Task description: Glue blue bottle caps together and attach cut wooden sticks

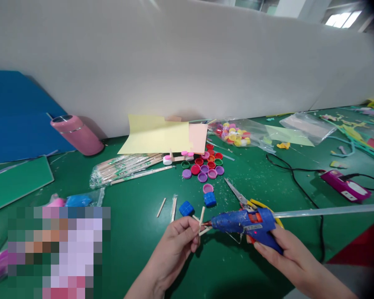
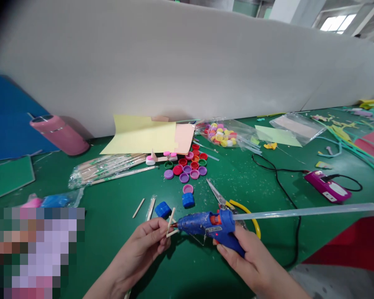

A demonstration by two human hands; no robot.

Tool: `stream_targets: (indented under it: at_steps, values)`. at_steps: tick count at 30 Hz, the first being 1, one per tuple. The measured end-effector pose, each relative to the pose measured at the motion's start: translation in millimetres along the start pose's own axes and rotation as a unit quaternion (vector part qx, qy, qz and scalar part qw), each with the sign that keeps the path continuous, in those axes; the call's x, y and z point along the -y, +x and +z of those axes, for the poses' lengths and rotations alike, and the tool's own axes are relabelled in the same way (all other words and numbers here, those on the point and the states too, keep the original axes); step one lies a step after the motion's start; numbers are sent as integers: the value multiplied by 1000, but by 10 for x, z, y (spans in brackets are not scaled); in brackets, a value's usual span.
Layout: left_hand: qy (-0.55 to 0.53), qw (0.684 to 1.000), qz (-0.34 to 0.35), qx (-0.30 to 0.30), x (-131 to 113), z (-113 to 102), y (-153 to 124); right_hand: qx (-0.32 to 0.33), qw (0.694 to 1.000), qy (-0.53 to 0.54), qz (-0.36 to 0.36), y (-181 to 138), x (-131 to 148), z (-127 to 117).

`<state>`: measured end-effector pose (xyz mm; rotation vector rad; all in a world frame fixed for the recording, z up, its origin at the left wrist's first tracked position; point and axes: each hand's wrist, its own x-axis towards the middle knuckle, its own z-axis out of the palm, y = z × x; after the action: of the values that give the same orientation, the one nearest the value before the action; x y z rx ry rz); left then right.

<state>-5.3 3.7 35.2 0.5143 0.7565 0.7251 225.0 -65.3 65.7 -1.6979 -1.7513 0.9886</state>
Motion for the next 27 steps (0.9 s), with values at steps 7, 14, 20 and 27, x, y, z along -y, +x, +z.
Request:
stream_targets:
  at_steps: [7,14,20,27]
  values:
    - [15,1000,2,9,-6,-5,8,-2,1000,-2,1,5,-103,-10]
    - [19,1000,5,14,-3,-18,29,-27,1000,-10,-7,26,-172,-32]
    - [19,1000,7,16,-10,-15,9,-16,1000,-3,5,42,-182,-32]
    - [13,1000,5,10,-9,-10,-4,5,1000,-8,9,18,-133,-12]
